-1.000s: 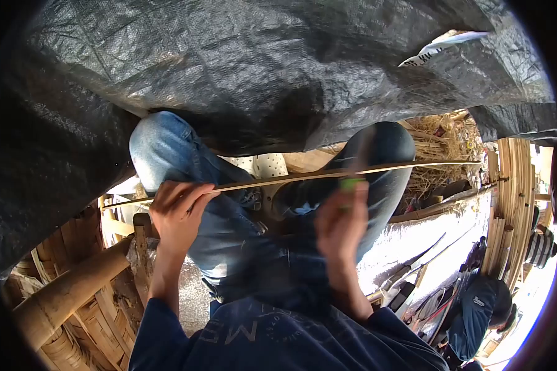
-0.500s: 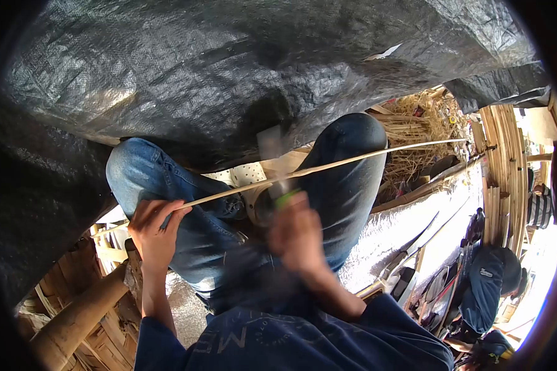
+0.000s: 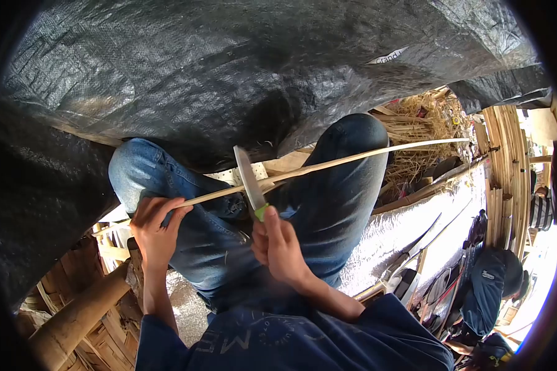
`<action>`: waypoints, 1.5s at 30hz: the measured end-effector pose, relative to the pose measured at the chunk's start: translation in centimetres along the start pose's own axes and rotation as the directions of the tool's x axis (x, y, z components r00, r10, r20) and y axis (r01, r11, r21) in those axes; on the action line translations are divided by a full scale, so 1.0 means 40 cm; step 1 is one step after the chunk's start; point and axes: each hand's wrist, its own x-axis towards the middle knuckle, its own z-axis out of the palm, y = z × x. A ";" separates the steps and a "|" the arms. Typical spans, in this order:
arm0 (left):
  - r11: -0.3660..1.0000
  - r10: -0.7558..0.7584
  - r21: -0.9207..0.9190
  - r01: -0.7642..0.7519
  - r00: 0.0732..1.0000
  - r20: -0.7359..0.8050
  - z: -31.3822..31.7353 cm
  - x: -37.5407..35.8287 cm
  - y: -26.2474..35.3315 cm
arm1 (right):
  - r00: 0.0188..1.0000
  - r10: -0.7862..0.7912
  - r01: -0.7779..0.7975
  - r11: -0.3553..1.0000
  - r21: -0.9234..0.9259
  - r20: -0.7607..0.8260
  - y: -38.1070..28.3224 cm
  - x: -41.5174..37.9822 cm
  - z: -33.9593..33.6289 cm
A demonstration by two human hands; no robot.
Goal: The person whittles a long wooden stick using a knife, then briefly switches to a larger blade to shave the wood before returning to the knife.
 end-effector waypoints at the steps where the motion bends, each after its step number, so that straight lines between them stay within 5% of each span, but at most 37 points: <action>1: 1.000 -0.001 -0.011 0.002 1.000 0.019 -0.003 0.001 -0.003 | 0.923 0.337 -0.385 0.829 0.405 0.188 0.019 0.052 -0.048; 2: 1.000 -0.003 -0.005 0.003 1.000 0.022 -0.007 0.001 -0.006 | 0.718 0.504 -0.683 0.379 0.624 0.481 0.040 0.103 -0.096; 3: 0.998 0.053 0.042 -0.055 0.997 0.047 -0.008 0.000 -0.006 | 0.457 0.442 -0.794 -0.187 0.578 0.771 0.051 0.126 -0.119; 4: 0.990 0.105 0.084 -0.111 0.992 0.073 -0.006 -0.004 -0.004 | 0.452 0.441 -0.800 -0.184 0.571 0.775 0.050 0.116 -0.110; 5: 0.991 0.102 0.082 -0.108 0.992 0.074 -0.005 -0.008 -0.003 | 0.621 0.483 -0.763 0.192 0.617 0.618 0.040 0.090 -0.085; 7: 0.980 0.127 0.138 -0.142 0.986 0.111 -0.001 -0.004 -0.002 | 0.908 0.304 -0.404 0.818 0.410 0.288 -0.007 0.034 -0.029; 8: 0.980 0.132 0.137 -0.147 0.985 0.110 0.000 -0.001 -0.002 | 0.496 0.523 -0.867 0.336 0.368 0.693 -0.081 -0.009 -0.031; 9: 0.961 0.180 0.191 -0.200 0.977 0.115 -0.001 0.001 -0.002 | 0.213 0.434 -0.967 -0.037 0.253 0.876 -0.150 0.096 -0.078; 11: 0.937 0.222 0.248 -0.248 0.966 0.130 -0.010 0.001 -0.007 | 0.314 0.703 -0.878 -0.040 0.476 0.638 -0.071 0.154 -0.088; 13: 0.933 0.233 0.241 -0.268 0.959 0.161 -0.016 0.007 -0.008 | 0.513 0.561 -0.736 -0.103 0.669 0.650 0.020 0.192 -0.116; 15: 0.935 0.258 0.214 -0.283 0.956 0.139 -0.015 0.019 -0.019 | 0.368 0.651 -0.888 0.036 0.458 0.664 -0.074 0.133 -0.089; 17: 0.937 0.273 0.179 -0.301 0.948 0.165 -0.014 0.025 -0.034 | 0.295 0.363 -0.922 -0.134 0.363 0.884 -0.106 0.085 -0.074; 19: 0.935 0.278 0.177 -0.307 0.946 0.169 -0.018 0.033 -0.032 | 0.423 0.672 -0.856 0.076 0.512 0.608 -0.049 0.152 -0.100; 21: 0.940 0.272 0.164 -0.299 0.947 0.169 -0.017 0.025 -0.029 | 0.427 0.696 -0.776 -0.045 0.629 0.577 -0.002 0.173 -0.116; 23: 0.941 0.250 0.185 -0.283 0.951 0.182 -0.014 0.031 -0.031 | 0.456 0.588 -0.877 0.169 0.449 0.668 -0.070 0.101 -0.082; 24: 0.940 0.256 0.183 -0.288 0.950 0.179 -0.012 0.031 -0.029 | 0.852 0.364 -0.517 0.692 0.503 0.376 -0.078 -0.048 0.007; 25: 0.947 0.242 0.167 -0.274 0.952 0.189 -0.012 0.033 -0.029 | 0.855 0.365 -0.514 0.691 0.508 0.369 -0.048 -0.010 -0.008; 27: 0.954 0.222 0.157 -0.256 0.953 0.206 -0.018 0.034 -0.035 | 0.699 0.501 -0.711 0.404 0.576 0.511 0.029 0.084 -0.062; 28: 0.950 0.220 0.177 -0.258 0.953 0.209 -0.018 0.034 -0.034 | 0.696 0.497 -0.714 0.405 0.571 0.518 0.002 0.098 -0.072; 31: 0.951 0.216 0.181 -0.251 0.957 0.193 -0.015 0.028 -0.036 | 0.370 0.644 -0.900 0.069 0.431 0.670 -0.099 0.148 -0.093; 36: 0.964 0.213 0.125 -0.235 0.962 0.168 -0.021 0.022 -0.045 | 0.453 0.696 -0.809 0.057 0.585 0.558 0.005 0.161 -0.112; 39: 0.963 0.246 0.074 -0.259 0.958 0.144 -0.017 0.028 -0.048 | 0.238 0.676 -0.940 -0.021 0.342 0.697 -0.086 0.135 -0.093; 40: 0.957 0.271 0.069 -0.282 0.953 0.136 -0.016 0.028 -0.051 | 0.516 0.444 -0.801 0.553 0.229 0.733 -0.127 0.106 -0.086; 41: 0.956 0.273 0.075 -0.285 0.952 0.136 -0.016 0.028 -0.050 | 0.159 0.315 -0.963 -0.160 0.218 0.936 -0.140 0.108 -0.105; 43: 0.952 0.299 0.031 -0.303 0.949 0.097 -0.016 0.018 -0.045 | 0.275 0.688 -0.871 -0.117 0.477 0.671 -0.071 0.167 -0.111; 44: 0.954 0.295 0.028 -0.297 0.953 0.062 -0.014 0.010 -0.045 | 0.397 0.681 -0.807 -0.060 0.587 0.615 -0.015 0.202 -0.142; 45: 0.956 0.290 0.026 -0.292 0.955 0.064 -0.015 0.005 -0.041 | 0.393 0.682 -0.811 -0.060 0.582 0.617 -0.017 0.169 -0.133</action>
